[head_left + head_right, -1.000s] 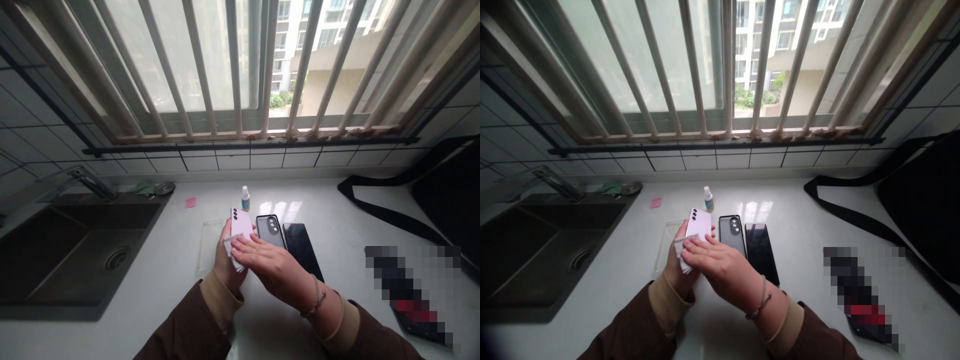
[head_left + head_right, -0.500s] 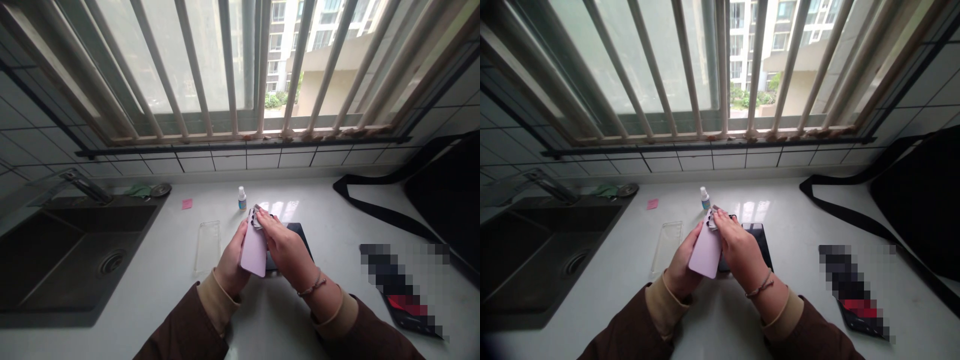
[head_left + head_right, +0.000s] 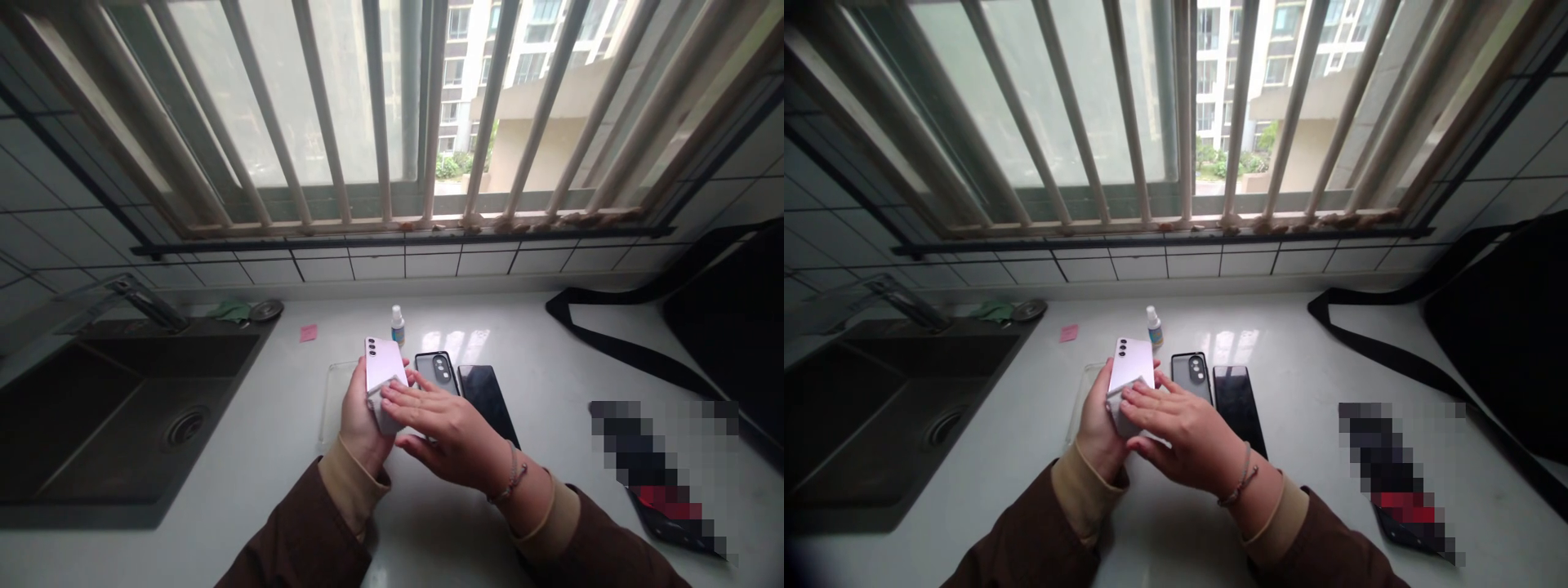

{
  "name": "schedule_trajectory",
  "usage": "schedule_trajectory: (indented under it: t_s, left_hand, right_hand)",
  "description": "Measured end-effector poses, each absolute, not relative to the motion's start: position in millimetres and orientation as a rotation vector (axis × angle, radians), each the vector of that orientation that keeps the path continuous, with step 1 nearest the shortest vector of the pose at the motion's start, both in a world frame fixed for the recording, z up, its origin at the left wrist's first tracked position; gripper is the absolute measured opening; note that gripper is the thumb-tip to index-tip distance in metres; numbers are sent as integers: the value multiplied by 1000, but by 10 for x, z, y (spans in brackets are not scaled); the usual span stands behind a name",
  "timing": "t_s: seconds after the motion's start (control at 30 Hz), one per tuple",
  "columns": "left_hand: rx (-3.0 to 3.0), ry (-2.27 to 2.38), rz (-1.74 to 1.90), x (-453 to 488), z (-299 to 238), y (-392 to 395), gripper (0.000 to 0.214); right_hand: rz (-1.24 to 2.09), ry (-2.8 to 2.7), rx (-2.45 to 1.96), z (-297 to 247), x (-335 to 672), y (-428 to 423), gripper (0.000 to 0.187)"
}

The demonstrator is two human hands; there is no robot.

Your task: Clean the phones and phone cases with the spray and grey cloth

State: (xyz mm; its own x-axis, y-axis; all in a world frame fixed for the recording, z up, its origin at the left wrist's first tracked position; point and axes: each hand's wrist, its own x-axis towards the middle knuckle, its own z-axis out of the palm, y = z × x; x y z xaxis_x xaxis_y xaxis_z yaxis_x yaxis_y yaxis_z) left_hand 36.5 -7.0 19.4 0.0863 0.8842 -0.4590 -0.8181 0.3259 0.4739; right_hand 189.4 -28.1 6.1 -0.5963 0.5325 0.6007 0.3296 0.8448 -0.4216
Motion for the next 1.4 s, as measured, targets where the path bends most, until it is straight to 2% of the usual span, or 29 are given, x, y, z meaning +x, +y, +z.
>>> schedule_trajectory:
  t_s: [0.17, 0.37, 0.5, 0.7, 0.87, 1.13, 1.4]
  left_hand:
    - [176, 659, 1288, 480, 189, -89, 39]
    - [356, 480, 1154, 577, 201, -150, 45]
    - [332, 496, 1171, 563, 210, -142, 46]
    - [171, 715, 1389, 430, 175, -50, 45]
    - [164, 753, 1418, 336, 168, -19, 51]
    - [213, 663, 1343, 458, 198, -75, 42]
    - [411, 491, 1132, 567, 230, -174, 45]
  right_hand:
    - [260, -2249, -903, 23, 1954, -199, 54]
    - [237, -2141, -1081, -4, 2029, -119, 57]
    - [294, -2125, -1062, -2, 2022, -129, 56]
    - [391, -2228, -787, 59, 1982, -222, 54]
    - [410, -2234, -639, 96, 1964, -265, 52]
    - [323, -2167, -943, 7, 1945, -210, 51]
    - [328, -1926, -1134, -39, 1987, -125, 55]
